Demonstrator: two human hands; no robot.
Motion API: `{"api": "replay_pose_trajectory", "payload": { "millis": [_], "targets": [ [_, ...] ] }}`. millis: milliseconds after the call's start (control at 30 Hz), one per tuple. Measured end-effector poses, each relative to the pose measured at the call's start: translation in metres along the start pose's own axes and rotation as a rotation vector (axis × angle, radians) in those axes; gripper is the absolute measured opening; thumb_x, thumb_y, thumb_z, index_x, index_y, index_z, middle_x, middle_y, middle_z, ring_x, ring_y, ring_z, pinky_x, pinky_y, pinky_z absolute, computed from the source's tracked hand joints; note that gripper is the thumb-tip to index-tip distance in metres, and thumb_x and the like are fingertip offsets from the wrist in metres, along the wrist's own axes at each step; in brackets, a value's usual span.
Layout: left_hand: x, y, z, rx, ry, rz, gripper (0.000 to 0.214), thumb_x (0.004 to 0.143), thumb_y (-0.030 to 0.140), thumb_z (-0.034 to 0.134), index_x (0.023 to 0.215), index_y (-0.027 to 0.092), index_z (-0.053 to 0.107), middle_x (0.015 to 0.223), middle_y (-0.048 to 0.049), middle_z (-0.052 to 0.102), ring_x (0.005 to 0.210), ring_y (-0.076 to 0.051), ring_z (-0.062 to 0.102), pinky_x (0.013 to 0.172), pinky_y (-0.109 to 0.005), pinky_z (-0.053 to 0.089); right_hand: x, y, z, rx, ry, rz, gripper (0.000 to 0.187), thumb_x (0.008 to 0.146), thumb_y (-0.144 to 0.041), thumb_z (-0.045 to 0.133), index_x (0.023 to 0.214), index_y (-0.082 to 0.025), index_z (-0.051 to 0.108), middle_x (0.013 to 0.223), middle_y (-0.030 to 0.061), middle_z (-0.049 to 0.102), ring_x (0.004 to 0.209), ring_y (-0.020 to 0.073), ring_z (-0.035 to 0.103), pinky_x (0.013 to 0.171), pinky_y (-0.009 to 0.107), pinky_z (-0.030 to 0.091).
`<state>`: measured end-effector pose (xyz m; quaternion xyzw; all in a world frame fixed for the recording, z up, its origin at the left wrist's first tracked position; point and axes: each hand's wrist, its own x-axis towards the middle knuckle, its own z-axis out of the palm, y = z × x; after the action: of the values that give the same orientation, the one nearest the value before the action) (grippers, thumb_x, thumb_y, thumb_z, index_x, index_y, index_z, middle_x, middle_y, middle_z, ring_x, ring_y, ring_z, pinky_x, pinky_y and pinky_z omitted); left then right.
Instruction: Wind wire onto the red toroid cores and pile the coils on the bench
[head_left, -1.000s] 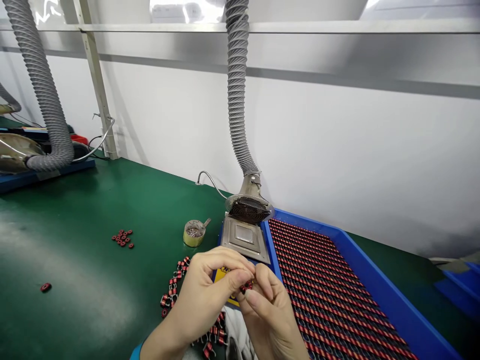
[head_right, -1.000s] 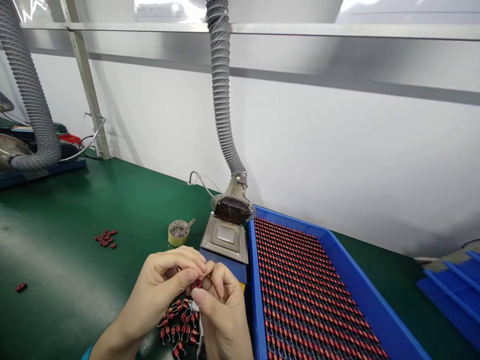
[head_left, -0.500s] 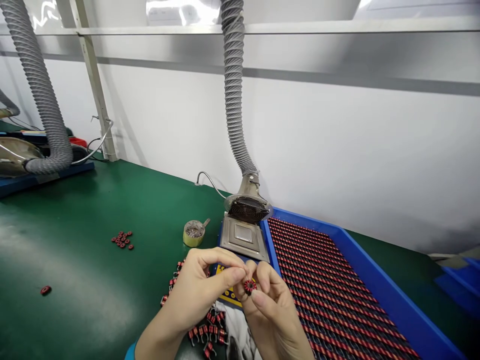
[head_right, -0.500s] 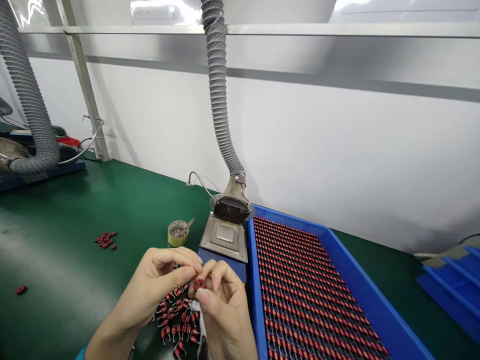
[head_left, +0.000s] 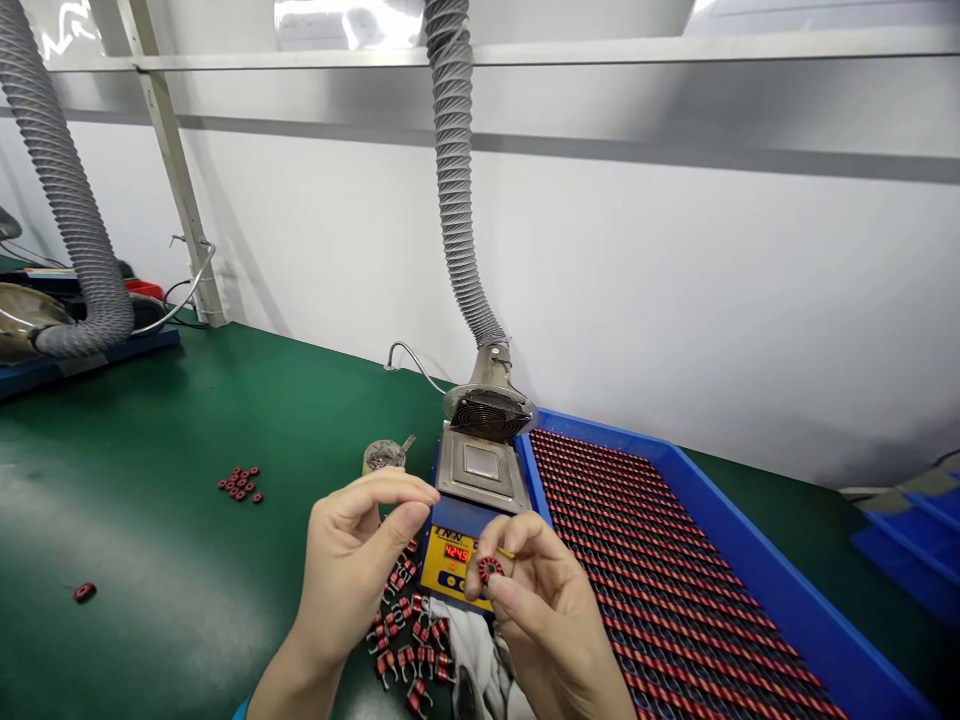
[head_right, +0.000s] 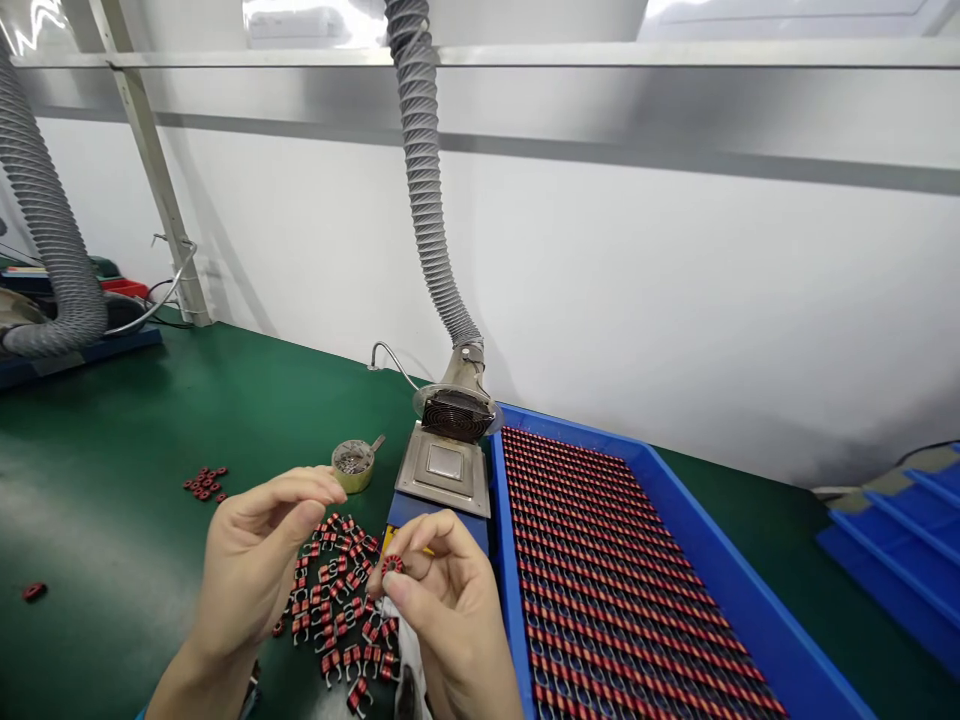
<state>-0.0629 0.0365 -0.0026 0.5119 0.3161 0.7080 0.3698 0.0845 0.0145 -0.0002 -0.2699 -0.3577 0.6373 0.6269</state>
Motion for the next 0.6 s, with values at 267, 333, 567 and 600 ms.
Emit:
{"api": "replay_pose_trajectory", "payload": {
  "millis": [267,333,567,600],
  "targets": [
    [-0.001,0.015,-0.001,0.338,-0.549,-0.139,0.024,0.087,0.026,0.069,0.109,0.031,0.076,0.129,-0.0046,0.069,0.120,-0.025,0.061,0.103,-0.035,0.044,0.004,0.003,-0.019,-0.347,0.011,-0.131,0.031,0.072,-0.020,0.088,0.099,-0.030,0.076,0.092,0.0019,0.078,0.084,0.0168,0.071,0.077,0.022,0.057],
    [-0.002,0.016,0.003,0.393,-0.633,-0.172,0.021,0.090,0.025,0.065,0.108,0.030,0.075,0.133,-0.0051,0.066,0.124,-0.025,0.058,0.105,-0.035,0.042,0.004,0.004,-0.023,-0.386,-0.002,-0.128,0.031,0.075,-0.019,0.086,0.102,-0.030,0.077,0.097,0.0034,0.078,0.089,0.0186,0.072,0.080,0.024,0.057],
    [-0.004,0.007,0.007,0.358,-0.436,0.146,0.021,0.096,0.017,0.055,0.085,0.023,0.071,0.096,-0.0043,0.076,0.094,-0.020,0.069,0.094,-0.035,0.046,0.003,0.007,-0.013,-0.183,-0.035,-0.111,0.016,0.067,-0.026,0.092,0.076,-0.024,0.080,0.079,0.0000,0.069,0.072,0.0133,0.063,0.070,0.020,0.054],
    [-0.004,0.005,0.006,0.371,-0.383,0.233,0.020,0.095,0.015,0.056,0.085,0.024,0.071,0.091,-0.0031,0.077,0.090,-0.020,0.069,0.097,-0.037,0.043,0.003,0.006,-0.010,-0.110,-0.026,-0.077,0.018,0.064,-0.026,0.094,0.074,-0.023,0.079,0.077,-0.0003,0.068,0.069,0.0124,0.062,0.068,0.020,0.054]
  ]
}}
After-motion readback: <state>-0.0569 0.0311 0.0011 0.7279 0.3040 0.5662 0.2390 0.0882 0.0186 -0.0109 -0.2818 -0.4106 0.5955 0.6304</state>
